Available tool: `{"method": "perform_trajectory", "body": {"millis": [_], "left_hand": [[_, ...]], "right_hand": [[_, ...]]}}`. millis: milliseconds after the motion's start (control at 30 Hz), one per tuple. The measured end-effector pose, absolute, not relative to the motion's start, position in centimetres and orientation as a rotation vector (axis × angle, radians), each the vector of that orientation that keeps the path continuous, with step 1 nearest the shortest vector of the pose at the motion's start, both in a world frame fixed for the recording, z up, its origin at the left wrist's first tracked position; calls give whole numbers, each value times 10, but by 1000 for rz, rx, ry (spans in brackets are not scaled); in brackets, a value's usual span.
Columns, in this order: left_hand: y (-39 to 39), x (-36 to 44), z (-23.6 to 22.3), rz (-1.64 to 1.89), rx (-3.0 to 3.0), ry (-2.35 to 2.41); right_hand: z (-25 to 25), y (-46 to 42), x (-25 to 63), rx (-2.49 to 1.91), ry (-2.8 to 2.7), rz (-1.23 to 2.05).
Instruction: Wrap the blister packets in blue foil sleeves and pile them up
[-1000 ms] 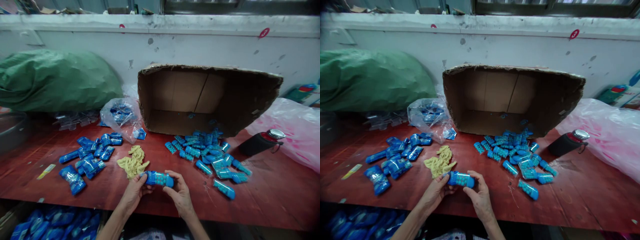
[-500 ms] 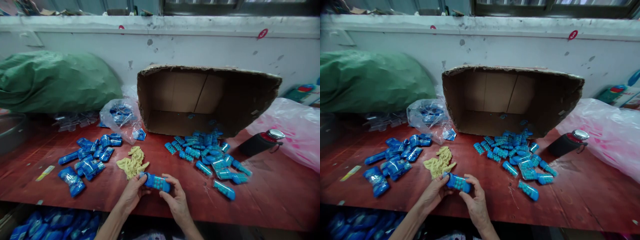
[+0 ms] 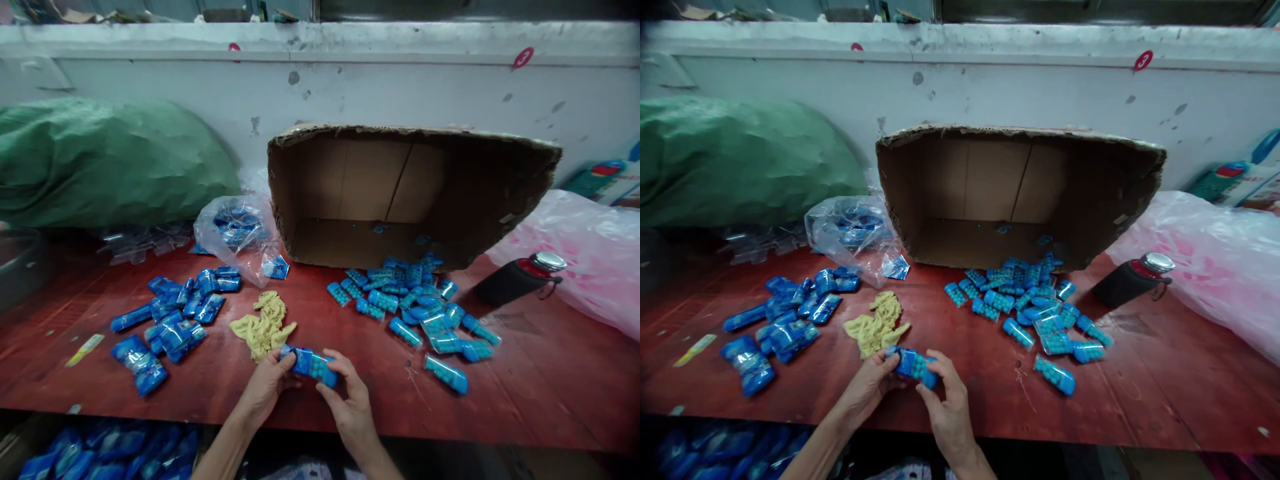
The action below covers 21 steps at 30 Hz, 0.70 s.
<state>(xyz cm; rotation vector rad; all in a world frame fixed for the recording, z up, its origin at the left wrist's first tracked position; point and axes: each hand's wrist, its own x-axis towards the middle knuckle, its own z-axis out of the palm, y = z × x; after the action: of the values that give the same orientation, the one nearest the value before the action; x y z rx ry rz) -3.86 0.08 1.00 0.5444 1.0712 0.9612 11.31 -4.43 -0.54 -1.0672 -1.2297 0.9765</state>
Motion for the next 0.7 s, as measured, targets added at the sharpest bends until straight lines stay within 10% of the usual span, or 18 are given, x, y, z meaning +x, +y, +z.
{"method": "perform_trajectory", "body": {"millis": [700], "left_hand": [[-4,-27,13,1025,186,912]], "right_hand": [[1,-50,107,-1105,-1369,809]]}}
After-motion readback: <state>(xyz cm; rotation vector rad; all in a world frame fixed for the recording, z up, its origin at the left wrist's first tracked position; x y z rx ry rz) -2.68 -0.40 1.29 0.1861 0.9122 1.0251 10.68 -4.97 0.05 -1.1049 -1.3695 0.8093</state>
